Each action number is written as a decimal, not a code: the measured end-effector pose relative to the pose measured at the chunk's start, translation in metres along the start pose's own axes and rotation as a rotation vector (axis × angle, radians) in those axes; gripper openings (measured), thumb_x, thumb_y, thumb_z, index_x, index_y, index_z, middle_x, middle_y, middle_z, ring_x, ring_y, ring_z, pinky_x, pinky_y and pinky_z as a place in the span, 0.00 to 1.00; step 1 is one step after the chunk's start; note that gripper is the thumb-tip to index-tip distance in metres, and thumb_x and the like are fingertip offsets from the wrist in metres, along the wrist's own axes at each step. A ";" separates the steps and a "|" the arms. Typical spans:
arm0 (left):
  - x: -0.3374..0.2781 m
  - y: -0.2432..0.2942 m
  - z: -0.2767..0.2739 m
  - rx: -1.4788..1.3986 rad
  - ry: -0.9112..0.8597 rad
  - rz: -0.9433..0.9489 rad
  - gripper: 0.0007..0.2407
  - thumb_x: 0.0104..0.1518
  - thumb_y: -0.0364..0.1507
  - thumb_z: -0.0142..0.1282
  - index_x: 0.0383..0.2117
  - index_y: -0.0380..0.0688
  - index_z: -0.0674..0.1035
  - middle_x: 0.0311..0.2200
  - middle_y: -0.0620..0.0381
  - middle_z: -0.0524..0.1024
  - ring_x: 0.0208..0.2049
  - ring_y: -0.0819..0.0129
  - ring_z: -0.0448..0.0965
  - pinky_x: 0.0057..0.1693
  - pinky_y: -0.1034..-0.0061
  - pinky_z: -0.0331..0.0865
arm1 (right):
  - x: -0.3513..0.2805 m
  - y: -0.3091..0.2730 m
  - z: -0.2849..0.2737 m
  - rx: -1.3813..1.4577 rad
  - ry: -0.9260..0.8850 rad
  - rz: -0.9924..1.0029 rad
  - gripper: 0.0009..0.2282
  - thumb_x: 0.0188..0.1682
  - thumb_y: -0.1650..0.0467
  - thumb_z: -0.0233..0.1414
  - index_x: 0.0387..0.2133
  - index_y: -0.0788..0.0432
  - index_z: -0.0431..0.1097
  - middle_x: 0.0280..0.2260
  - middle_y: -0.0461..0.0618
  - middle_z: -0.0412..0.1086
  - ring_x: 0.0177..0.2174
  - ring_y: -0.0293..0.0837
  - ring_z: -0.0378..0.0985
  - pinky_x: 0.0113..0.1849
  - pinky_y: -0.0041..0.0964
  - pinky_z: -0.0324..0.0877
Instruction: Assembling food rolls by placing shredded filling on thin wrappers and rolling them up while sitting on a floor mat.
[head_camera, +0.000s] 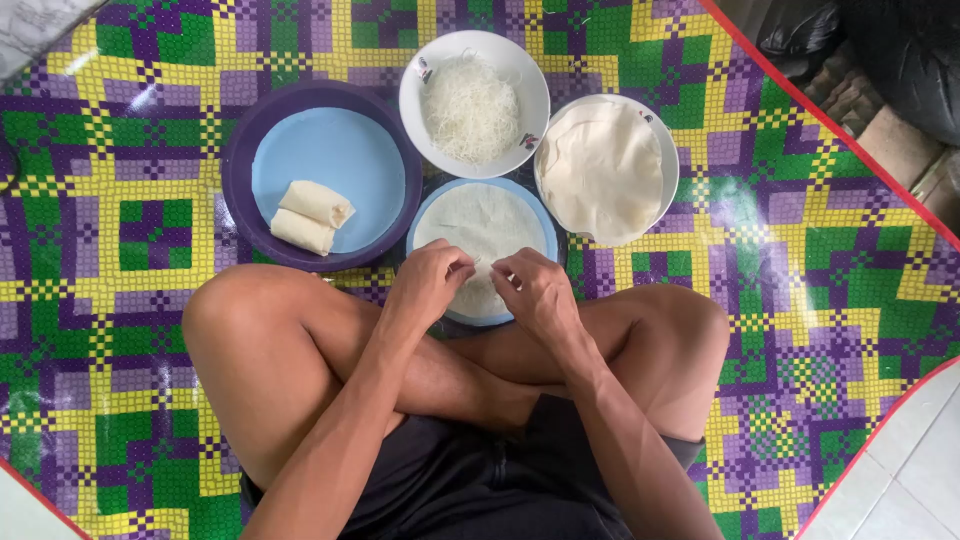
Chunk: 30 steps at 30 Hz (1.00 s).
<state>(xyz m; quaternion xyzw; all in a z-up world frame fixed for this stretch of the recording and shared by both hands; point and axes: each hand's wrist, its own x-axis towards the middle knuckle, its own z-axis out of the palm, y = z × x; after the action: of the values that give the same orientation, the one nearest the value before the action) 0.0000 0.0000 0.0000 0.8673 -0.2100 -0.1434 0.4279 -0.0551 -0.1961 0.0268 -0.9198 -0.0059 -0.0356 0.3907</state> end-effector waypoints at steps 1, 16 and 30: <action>0.001 0.002 -0.001 -0.001 0.000 -0.002 0.04 0.60 0.30 0.61 0.33 0.46 0.83 0.26 0.51 0.76 0.30 0.49 0.83 0.36 0.61 0.76 | 0.001 0.000 0.000 0.000 -0.002 0.001 0.02 0.48 0.72 0.58 0.29 0.53 0.79 0.25 0.45 0.73 0.25 0.43 0.79 0.28 0.35 0.76; 0.013 0.005 0.001 -0.050 0.071 0.032 0.06 0.63 0.32 0.57 0.31 0.45 0.80 0.25 0.49 0.73 0.28 0.48 0.81 0.34 0.60 0.74 | 0.003 -0.011 -0.010 0.016 -0.034 0.002 0.03 0.48 0.75 0.56 0.30 0.57 0.78 0.25 0.51 0.74 0.27 0.52 0.80 0.30 0.41 0.75; 0.018 0.027 0.006 -0.081 0.104 0.072 0.07 0.57 0.33 0.66 0.28 0.46 0.81 0.24 0.57 0.75 0.27 0.60 0.83 0.33 0.71 0.77 | -0.005 0.022 0.003 0.212 0.216 0.161 0.04 0.45 0.69 0.63 0.26 0.53 0.76 0.22 0.46 0.75 0.24 0.43 0.81 0.26 0.32 0.75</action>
<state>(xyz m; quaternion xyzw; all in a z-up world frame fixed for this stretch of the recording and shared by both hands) 0.0066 -0.0271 0.0168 0.8476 -0.2125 -0.0908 0.4777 -0.0591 -0.2092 0.0085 -0.8619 0.1062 -0.1019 0.4853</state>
